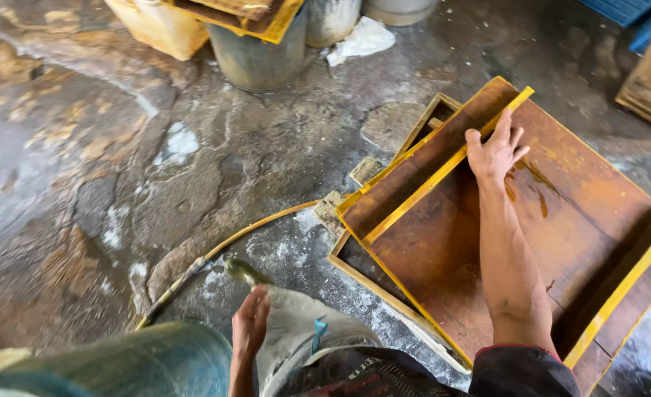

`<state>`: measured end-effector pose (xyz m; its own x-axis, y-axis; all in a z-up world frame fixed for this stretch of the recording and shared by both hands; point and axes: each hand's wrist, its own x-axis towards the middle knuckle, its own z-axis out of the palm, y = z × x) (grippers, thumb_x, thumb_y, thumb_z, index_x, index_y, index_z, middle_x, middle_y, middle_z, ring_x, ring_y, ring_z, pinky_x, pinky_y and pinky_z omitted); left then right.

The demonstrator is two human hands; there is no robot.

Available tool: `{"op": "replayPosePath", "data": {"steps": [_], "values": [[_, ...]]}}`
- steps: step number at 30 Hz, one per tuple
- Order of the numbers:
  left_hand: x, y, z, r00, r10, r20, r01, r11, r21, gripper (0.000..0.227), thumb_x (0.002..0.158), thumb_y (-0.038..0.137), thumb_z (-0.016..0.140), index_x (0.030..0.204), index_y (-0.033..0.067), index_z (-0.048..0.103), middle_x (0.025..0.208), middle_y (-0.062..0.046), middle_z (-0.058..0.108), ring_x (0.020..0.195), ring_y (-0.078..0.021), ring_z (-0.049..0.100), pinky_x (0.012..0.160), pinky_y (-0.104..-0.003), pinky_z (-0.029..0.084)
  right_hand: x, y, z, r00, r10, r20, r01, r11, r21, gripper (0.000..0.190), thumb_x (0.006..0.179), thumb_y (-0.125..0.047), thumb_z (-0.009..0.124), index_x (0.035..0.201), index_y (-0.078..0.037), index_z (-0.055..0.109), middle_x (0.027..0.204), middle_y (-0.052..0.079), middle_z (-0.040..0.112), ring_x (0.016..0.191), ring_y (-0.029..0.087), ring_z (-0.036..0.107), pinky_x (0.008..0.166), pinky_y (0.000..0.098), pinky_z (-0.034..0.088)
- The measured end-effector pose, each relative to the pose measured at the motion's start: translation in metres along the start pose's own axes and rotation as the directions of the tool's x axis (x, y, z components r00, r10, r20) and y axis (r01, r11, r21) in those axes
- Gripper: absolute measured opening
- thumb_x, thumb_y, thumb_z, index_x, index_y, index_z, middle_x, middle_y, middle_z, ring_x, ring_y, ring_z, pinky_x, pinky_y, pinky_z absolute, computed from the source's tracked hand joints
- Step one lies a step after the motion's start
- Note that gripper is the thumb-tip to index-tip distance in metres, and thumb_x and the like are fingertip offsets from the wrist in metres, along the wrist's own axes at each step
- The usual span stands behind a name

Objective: The person stirs a yellowish liquid in a large metal basin using a ladle, then uses a round sieve to skim solids from the surface. They then pick up wooden frames and dip them into the liquid to coat them.

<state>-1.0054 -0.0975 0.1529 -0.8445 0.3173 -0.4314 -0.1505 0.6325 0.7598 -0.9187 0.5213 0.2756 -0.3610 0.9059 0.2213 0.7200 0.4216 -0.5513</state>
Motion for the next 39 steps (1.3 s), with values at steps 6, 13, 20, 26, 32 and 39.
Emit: {"op": "replayPosePath", "data": {"steps": [6,13,20,26,32,39], "values": [[0.124,0.079,-0.011,0.931,0.343,0.123,-0.295,0.908,-0.296,0.046,0.098,0.018,0.063,0.141,0.0034,0.056,0.131,-0.018,0.071,0.123,-0.0244,0.068,0.101,-0.035,0.053,0.007,0.009,0.008,0.998,-0.040,-0.039,0.038,0.999,-0.035,0.096,0.088,-0.045,0.068,0.163,-0.001,0.027,0.164,0.022,0.038,0.155,0.042,0.024,0.122,0.0657,0.004],[0.267,0.096,-0.069,0.833,0.464,0.302,-0.394,0.880,-0.266,0.048,0.097,0.016,0.065,0.142,0.0008,0.055,0.132,-0.020,0.071,0.122,-0.0242,0.068,0.101,-0.034,0.053,0.010,0.019,0.011,0.999,-0.024,-0.047,0.019,0.994,-0.111,0.100,0.088,-0.047,0.069,0.164,0.003,0.028,0.163,0.029,0.035,0.157,0.042,0.025,0.127,0.0622,0.008],[0.377,0.124,-0.147,0.864,0.310,0.396,-0.296,0.950,-0.098,0.052,0.096,0.019,0.062,0.146,0.0091,0.053,0.136,-0.017,0.067,0.121,-0.0247,0.069,0.099,-0.037,0.058,0.012,-0.002,0.018,0.962,0.274,0.022,-0.268,0.953,-0.139,0.099,0.084,-0.029,0.066,0.168,-0.004,0.020,0.162,0.028,0.037,0.153,0.044,0.030,0.125,0.0664,0.010],[0.427,0.160,-0.138,0.791,0.365,0.491,-0.410,0.912,-0.019,0.050,0.097,0.024,0.063,0.146,0.0126,0.055,0.136,-0.016,0.068,0.122,-0.0251,0.068,0.102,-0.038,0.055,0.015,-0.014,0.030,0.972,0.209,-0.110,-0.228,0.951,-0.207,0.091,0.089,-0.022,0.064,0.166,-0.001,0.020,0.162,0.030,0.035,0.152,0.048,0.027,0.118,0.0684,0.011],[0.447,0.191,-0.097,0.679,0.344,0.649,-0.377,0.921,-0.094,0.049,0.098,0.022,0.062,0.145,0.0114,0.054,0.136,-0.014,0.068,0.121,-0.0233,0.069,0.099,-0.036,0.058,0.006,-0.033,0.028,0.945,0.306,-0.115,-0.323,0.928,-0.185,0.089,0.087,-0.023,0.062,0.165,-0.004,0.025,0.161,0.024,0.041,0.147,0.043,0.040,0.125,0.0645,0.014],[0.521,0.214,-0.071,0.589,0.395,0.705,-0.427,0.893,-0.143,0.050,0.096,0.018,0.063,0.144,0.0090,0.055,0.131,-0.016,0.071,0.120,-0.0227,0.071,0.097,-0.033,0.059,0.008,-0.072,0.020,0.948,0.282,-0.146,-0.314,0.901,-0.299,0.086,0.088,-0.023,0.064,0.164,-0.001,0.030,0.156,0.028,0.046,0.142,0.046,0.043,0.120,0.0580,0.025]]}}
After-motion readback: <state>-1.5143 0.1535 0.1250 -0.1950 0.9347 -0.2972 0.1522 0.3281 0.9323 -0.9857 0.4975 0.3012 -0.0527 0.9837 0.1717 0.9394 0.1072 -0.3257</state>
